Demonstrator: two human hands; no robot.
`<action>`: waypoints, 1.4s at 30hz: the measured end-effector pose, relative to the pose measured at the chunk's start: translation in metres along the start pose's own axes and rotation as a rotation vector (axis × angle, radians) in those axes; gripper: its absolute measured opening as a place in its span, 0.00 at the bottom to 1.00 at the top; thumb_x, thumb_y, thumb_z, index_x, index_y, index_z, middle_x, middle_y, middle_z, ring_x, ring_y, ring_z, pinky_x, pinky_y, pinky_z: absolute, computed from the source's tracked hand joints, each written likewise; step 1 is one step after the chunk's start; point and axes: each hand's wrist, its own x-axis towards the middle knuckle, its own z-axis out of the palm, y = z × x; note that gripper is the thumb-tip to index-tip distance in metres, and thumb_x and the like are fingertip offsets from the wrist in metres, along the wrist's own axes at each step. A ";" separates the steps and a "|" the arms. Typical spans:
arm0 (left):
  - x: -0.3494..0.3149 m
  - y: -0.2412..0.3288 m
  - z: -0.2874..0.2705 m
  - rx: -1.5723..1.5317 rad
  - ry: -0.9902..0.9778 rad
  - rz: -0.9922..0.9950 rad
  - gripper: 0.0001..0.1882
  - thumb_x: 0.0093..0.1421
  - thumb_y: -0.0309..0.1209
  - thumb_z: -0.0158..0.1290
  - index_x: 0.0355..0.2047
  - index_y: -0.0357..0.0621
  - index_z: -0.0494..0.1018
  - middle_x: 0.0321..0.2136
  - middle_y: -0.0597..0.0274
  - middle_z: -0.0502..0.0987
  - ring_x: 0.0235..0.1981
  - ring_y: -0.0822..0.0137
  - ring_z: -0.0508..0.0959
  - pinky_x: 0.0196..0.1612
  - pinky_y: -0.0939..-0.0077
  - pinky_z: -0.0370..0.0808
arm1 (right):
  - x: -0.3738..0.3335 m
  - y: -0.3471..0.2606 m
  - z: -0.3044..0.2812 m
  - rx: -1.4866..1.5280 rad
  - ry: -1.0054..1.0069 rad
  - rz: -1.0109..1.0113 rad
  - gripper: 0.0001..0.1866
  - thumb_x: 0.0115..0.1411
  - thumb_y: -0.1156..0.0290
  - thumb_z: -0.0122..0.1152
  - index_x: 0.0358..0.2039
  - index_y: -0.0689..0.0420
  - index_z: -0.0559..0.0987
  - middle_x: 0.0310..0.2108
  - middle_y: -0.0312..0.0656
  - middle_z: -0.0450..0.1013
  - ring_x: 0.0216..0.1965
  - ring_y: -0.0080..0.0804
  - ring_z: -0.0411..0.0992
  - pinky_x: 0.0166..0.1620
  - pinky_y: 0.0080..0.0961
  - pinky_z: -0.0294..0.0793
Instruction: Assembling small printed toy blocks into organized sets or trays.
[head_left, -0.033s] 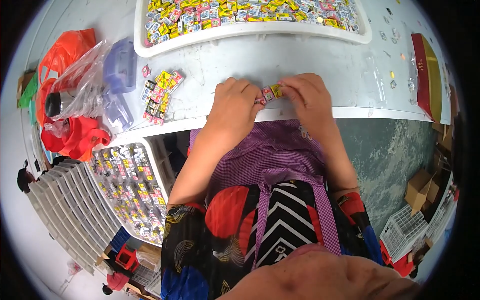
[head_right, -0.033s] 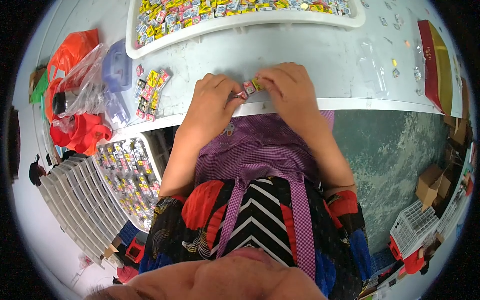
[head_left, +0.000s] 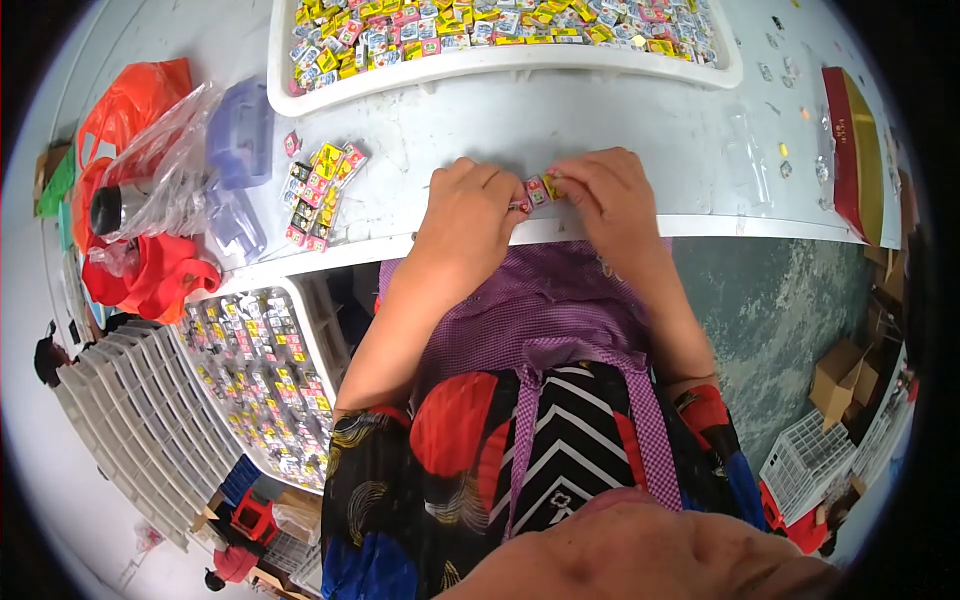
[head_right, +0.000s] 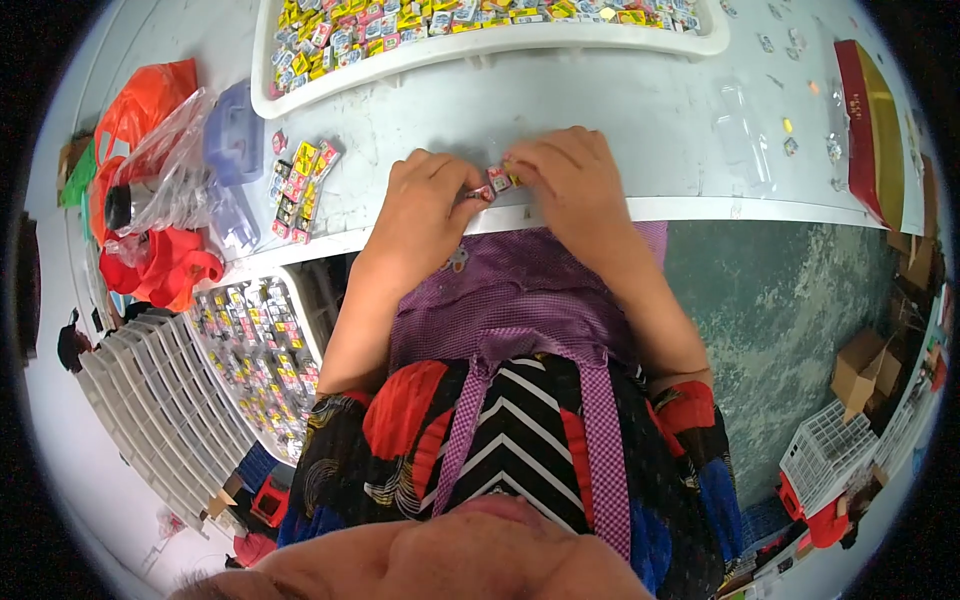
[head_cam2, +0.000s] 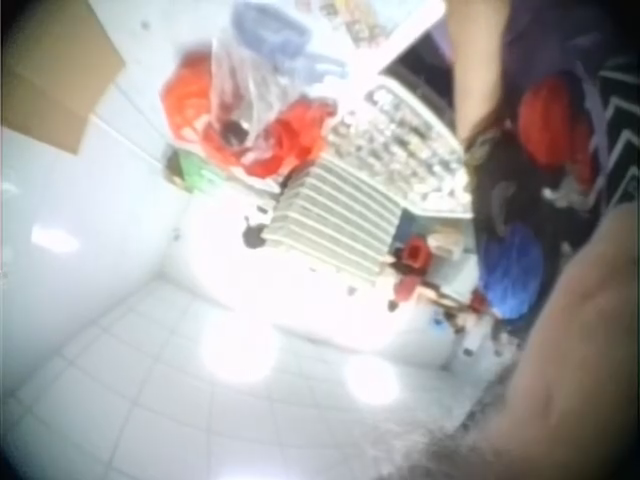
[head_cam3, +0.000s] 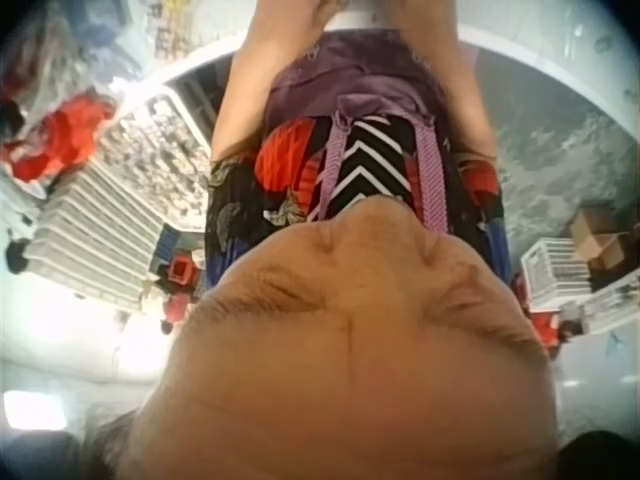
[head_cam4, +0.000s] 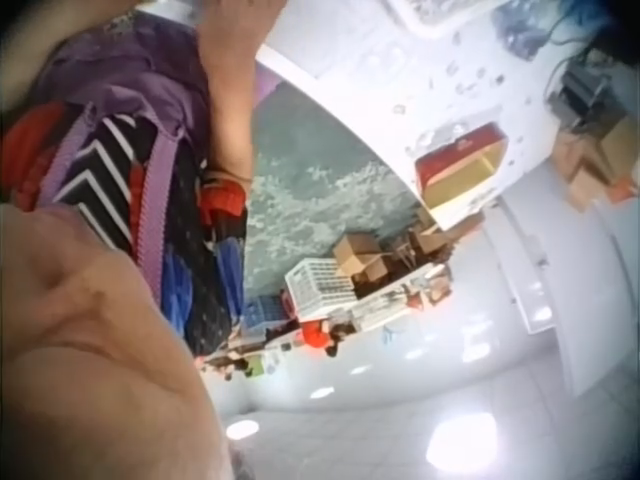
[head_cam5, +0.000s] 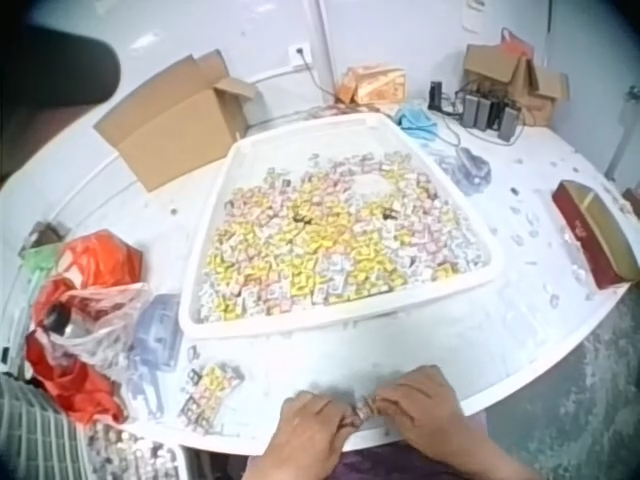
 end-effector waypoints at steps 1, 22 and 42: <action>-0.001 -0.001 0.001 -0.014 -0.019 0.000 0.07 0.50 0.26 0.57 0.31 0.44 0.74 0.30 0.59 0.74 0.36 0.56 0.70 0.42 0.65 0.63 | 0.000 0.001 0.004 -0.090 -0.039 -0.122 0.10 0.49 0.79 0.63 0.35 0.58 0.79 0.31 0.40 0.72 0.31 0.37 0.70 0.37 0.30 0.69; -0.003 0.005 0.017 0.026 0.136 -0.108 0.03 0.52 0.26 0.55 0.25 0.44 0.71 0.21 0.60 0.73 0.28 0.58 0.71 0.37 0.63 0.58 | -0.008 0.003 0.018 -0.123 0.031 -0.143 0.11 0.47 0.79 0.64 0.33 0.58 0.77 0.30 0.39 0.71 0.30 0.38 0.68 0.35 0.32 0.67; -0.032 -0.024 -0.011 -0.079 0.316 -0.133 0.07 0.51 0.26 0.57 0.32 0.47 0.77 0.25 0.63 0.73 0.32 0.61 0.71 0.39 0.69 0.60 | -0.017 -0.033 0.034 -0.338 -0.201 -0.389 0.12 0.46 0.70 0.64 0.34 0.57 0.77 0.32 0.34 0.69 0.36 0.30 0.69 0.49 0.38 0.64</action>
